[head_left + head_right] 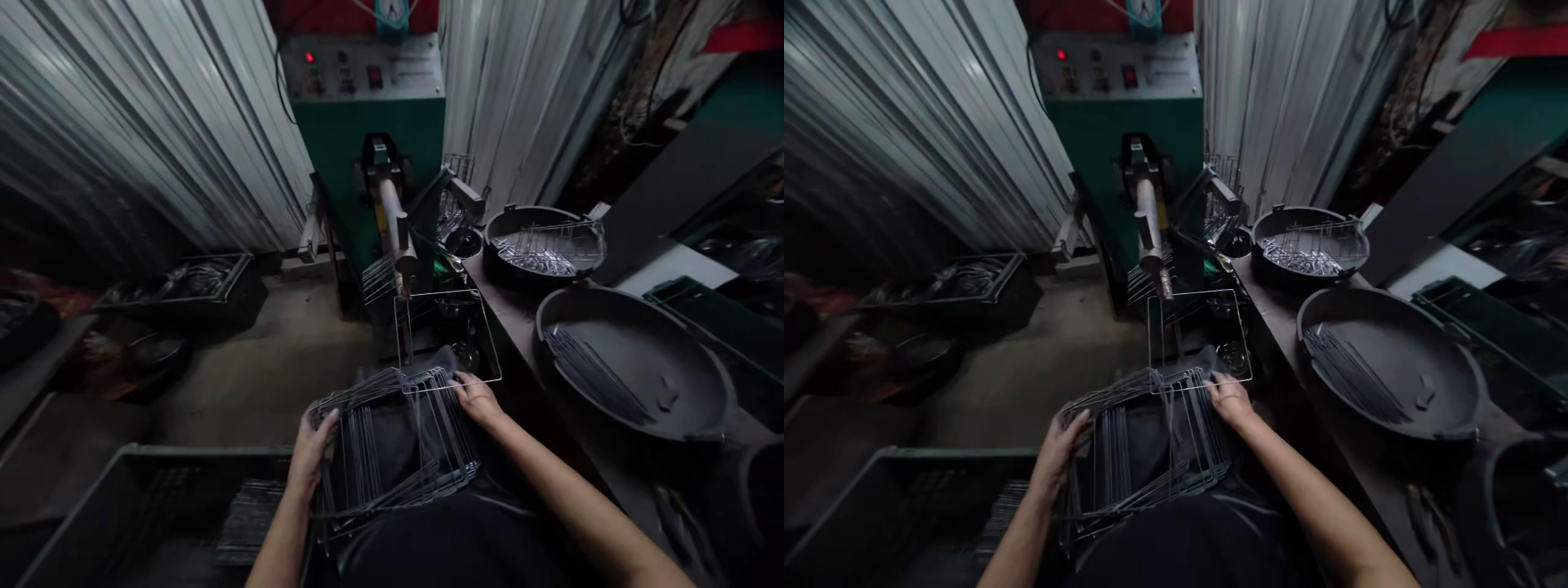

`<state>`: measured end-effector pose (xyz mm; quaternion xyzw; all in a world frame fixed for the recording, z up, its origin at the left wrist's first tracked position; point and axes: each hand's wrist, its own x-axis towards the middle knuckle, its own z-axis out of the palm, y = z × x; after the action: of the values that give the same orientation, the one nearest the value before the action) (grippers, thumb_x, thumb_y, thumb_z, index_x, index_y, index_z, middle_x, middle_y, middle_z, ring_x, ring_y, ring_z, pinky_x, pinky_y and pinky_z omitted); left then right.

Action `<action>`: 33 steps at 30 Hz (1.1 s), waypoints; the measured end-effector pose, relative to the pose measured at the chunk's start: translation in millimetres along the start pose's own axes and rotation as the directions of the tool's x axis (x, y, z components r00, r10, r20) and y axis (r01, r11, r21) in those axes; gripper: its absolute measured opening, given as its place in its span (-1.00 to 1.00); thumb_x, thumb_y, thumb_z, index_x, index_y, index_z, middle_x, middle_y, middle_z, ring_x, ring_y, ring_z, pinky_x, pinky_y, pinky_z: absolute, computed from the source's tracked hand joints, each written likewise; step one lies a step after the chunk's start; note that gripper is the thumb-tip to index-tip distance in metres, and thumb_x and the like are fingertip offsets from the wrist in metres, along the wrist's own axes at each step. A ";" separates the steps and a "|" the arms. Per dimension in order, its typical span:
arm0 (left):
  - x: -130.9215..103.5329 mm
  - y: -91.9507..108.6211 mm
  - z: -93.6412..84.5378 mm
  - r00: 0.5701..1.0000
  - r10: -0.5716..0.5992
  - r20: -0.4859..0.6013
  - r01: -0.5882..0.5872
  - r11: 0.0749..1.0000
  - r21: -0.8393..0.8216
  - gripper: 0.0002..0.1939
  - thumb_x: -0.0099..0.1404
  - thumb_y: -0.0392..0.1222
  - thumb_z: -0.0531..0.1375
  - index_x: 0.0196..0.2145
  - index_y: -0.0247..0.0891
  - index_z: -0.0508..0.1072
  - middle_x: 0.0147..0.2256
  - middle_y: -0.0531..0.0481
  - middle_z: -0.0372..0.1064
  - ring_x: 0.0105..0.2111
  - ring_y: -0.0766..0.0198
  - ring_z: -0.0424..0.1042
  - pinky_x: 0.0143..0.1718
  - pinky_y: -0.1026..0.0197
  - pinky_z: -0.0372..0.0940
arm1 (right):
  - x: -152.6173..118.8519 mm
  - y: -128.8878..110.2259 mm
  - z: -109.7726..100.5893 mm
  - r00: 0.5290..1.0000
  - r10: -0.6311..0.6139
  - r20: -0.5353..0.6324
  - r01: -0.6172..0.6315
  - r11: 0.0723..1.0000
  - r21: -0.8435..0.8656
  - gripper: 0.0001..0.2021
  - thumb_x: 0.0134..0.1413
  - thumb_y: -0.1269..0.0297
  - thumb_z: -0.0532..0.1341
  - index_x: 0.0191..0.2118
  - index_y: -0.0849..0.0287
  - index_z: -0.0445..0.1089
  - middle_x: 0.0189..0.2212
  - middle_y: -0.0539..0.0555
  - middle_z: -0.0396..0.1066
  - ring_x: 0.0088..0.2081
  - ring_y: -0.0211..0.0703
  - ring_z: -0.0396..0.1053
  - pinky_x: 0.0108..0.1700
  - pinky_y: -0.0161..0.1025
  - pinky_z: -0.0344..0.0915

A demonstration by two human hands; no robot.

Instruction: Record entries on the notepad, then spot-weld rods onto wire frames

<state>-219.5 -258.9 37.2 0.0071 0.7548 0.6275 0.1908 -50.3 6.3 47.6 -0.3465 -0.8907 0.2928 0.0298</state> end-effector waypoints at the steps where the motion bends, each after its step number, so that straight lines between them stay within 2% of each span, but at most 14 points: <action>1: 2.4 -2.0 6.4 0.997 0.051 0.065 -0.053 0.998 0.018 -0.40 0.02 -0.03 0.21 0.00 -0.30 0.19 -0.08 -0.18 0.30 -0.05 0.11 0.28 0.02 0.03 0.11 | 5.1 -3.1 2.9 1.000 -0.014 -0.008 0.014 0.997 -0.080 -0.65 0.09 0.12 0.02 -0.08 0.16 0.35 -0.10 0.18 0.32 -0.04 0.00 0.21 -0.01 -0.10 0.11; 3: 4.9 -4.7 19.1 0.976 0.112 0.187 -0.128 0.989 0.077 -0.36 0.00 -0.09 0.23 0.02 -0.29 0.16 -0.02 -0.17 0.26 0.00 0.14 0.23 0.08 0.07 0.02 | 13.0 -5.9 8.7 0.999 -0.033 -0.036 0.027 0.987 -0.160 -0.68 0.08 0.10 0.02 -0.16 0.11 0.40 -0.11 0.16 0.31 -0.04 0.02 0.18 -0.02 -0.07 0.11; 5: 5.0 -5.4 30.0 0.958 0.152 0.243 -0.190 0.971 0.142 -0.29 -0.03 -0.15 0.25 0.07 -0.32 0.10 0.03 -0.21 0.20 0.03 0.14 0.18 0.10 0.09 -0.03 | 17.4 -3.2 14.0 0.997 -0.051 -0.058 0.044 0.992 -0.117 -0.70 0.09 0.12 0.02 -0.21 0.07 0.43 -0.11 0.10 0.32 -0.03 -0.01 0.17 -0.02 -0.08 0.10; 10: -3.6 3.1 55.4 0.946 0.223 0.234 -0.287 0.913 0.290 -0.13 -0.05 -0.42 0.13 0.20 -0.29 -0.16 0.12 -0.19 0.08 0.10 0.14 0.09 0.11 0.09 -0.05 | 17.3 13.6 22.9 0.981 -0.171 -0.089 0.184 0.969 0.163 -0.73 0.07 0.16 0.03 -0.24 0.07 0.43 -0.17 0.07 0.38 -0.04 -0.06 0.22 0.02 -0.09 0.09; 13: -11.3 10.8 67.7 0.936 0.272 0.225 -0.337 0.875 0.346 -0.17 -0.10 -0.54 0.00 0.17 -0.24 -0.02 0.09 -0.10 0.14 0.08 0.18 0.13 0.09 0.13 -0.02 | 17.5 15.4 25.6 0.974 -0.208 -0.092 0.226 0.932 0.282 -0.71 0.02 0.11 0.07 -0.22 0.12 0.41 -0.17 0.10 0.38 -0.06 -0.05 0.25 0.02 -0.08 0.11; 15: -15.0 14.3 71.3 0.940 0.291 0.181 -0.339 0.860 0.381 -0.21 -0.14 -0.56 -0.02 0.12 -0.26 0.10 0.04 -0.10 0.21 0.04 0.17 0.17 0.07 0.14 0.02 | 19.1 12.8 26.1 0.973 -0.224 -0.052 0.229 0.922 0.313 -0.65 -0.04 0.07 0.12 -0.17 0.16 0.38 -0.15 0.12 0.36 -0.06 -0.03 0.25 0.02 -0.07 0.10; 18: -17.3 16.3 68.5 0.944 0.317 0.096 -0.327 0.843 0.427 -0.30 -0.16 -0.56 -0.02 0.01 -0.29 0.22 -0.06 -0.11 0.30 -0.03 0.16 0.26 0.02 0.13 0.09 | 20.8 8.4 24.3 0.967 -0.249 0.045 0.230 0.939 0.257 -0.45 -0.22 0.03 0.24 -0.05 0.18 0.29 -0.06 0.17 0.28 0.03 0.07 0.16 0.06 0.01 0.01; 20: -16.4 15.3 62.2 0.949 0.295 0.109 -0.312 0.841 0.442 -0.41 -0.14 -0.54 0.01 -0.08 -0.29 0.27 -0.16 -0.09 0.36 -0.14 0.17 0.34 -0.05 0.12 0.16 | 20.2 5.3 21.3 0.956 -0.269 0.115 0.246 0.952 0.182 -0.23 -0.37 0.05 0.32 0.07 0.19 0.15 0.05 0.23 0.14 0.12 0.13 0.01 0.09 0.04 -0.08; 22: -13.5 11.9 53.7 0.959 0.246 0.143 -0.284 0.848 0.447 -0.54 -0.12 -0.49 0.05 -0.19 -0.29 0.29 -0.29 -0.06 0.39 -0.25 0.16 0.38 -0.13 0.11 0.22 | 18.7 0.1 18.0 0.937 -0.311 0.160 0.295 0.949 0.114 -0.01 -0.46 0.09 0.35 0.18 0.18 -0.08 0.16 0.28 -0.08 0.19 0.12 -0.18 0.12 0.04 -0.17; 24: -9.2 6.4 44.9 0.960 0.232 0.158 -0.278 0.866 0.415 -0.66 -0.11 -0.41 0.11 -0.28 -0.29 0.29 -0.34 -0.04 0.38 -0.28 0.16 0.38 -0.16 0.09 0.23 | 17.6 -9.0 15.2 0.903 -0.377 0.205 0.373 0.926 0.057 0.07 -0.45 0.14 0.35 0.22 0.17 -0.24 0.21 0.27 -0.22 0.22 0.05 -0.32 0.14 0.01 -0.23; 27: -2.5 -1.9 34.4 0.955 0.248 0.164 -0.290 0.901 0.322 -0.71 -0.09 -0.33 0.16 -0.32 -0.30 0.27 -0.28 -0.09 0.37 -0.21 0.15 0.36 -0.12 0.10 0.21 | 19.1 -28.9 13.0 0.864 -0.412 0.289 0.445 0.894 -0.054 0.02 -0.41 0.25 0.34 0.22 0.19 -0.22 0.19 0.25 -0.12 0.21 0.02 -0.24 0.14 -0.03 -0.26; 30: 3.6 -0.8 29.7 0.926 0.264 0.269 -0.347 0.875 0.337 -0.59 -0.05 -0.33 0.14 -0.17 -0.33 0.26 -0.18 -0.15 0.34 -0.13 0.15 0.32 -0.07 0.11 0.16 | 23.3 -48.8 14.0 0.887 -0.345 0.307 0.417 0.884 -0.211 -0.11 -0.42 0.27 0.35 0.14 0.22 -0.01 0.09 0.27 0.10 0.12 0.07 0.00 0.10 -0.03 -0.16; 32: 8.0 7.8 30.4 0.876 0.303 0.376 -0.459 0.764 0.453 -0.42 -0.06 -0.36 0.14 -0.01 -0.30 0.20 -0.05 -0.19 0.26 -0.03 0.10 0.24 -0.01 0.08 0.10 | 24.7 -59.1 16.3 0.914 -0.284 0.290 0.369 0.880 -0.300 -0.25 -0.40 0.26 0.35 0.04 0.26 0.12 -0.02 0.28 0.23 0.02 0.09 0.13 0.02 -0.06 -0.02; 33: 10.3 14.1 32.0 0.841 0.324 0.434 -0.528 0.666 0.526 -0.34 -0.07 -0.37 0.16 0.04 -0.26 0.16 0.03 -0.21 0.17 0.04 0.06 0.16 0.02 0.04 0.05 | 24.6 -63.0 17.7 0.925 -0.256 0.280 0.343 0.879 -0.331 -0.32 -0.36 0.28 0.33 0.00 0.28 0.16 -0.07 0.29 0.27 -0.02 0.09 0.18 -0.04 -0.08 0.03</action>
<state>-222.7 -223.2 43.2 0.3449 0.8571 0.3574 0.1365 -111.3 -24.0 63.5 -0.1669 -0.9704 0.1471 -0.0936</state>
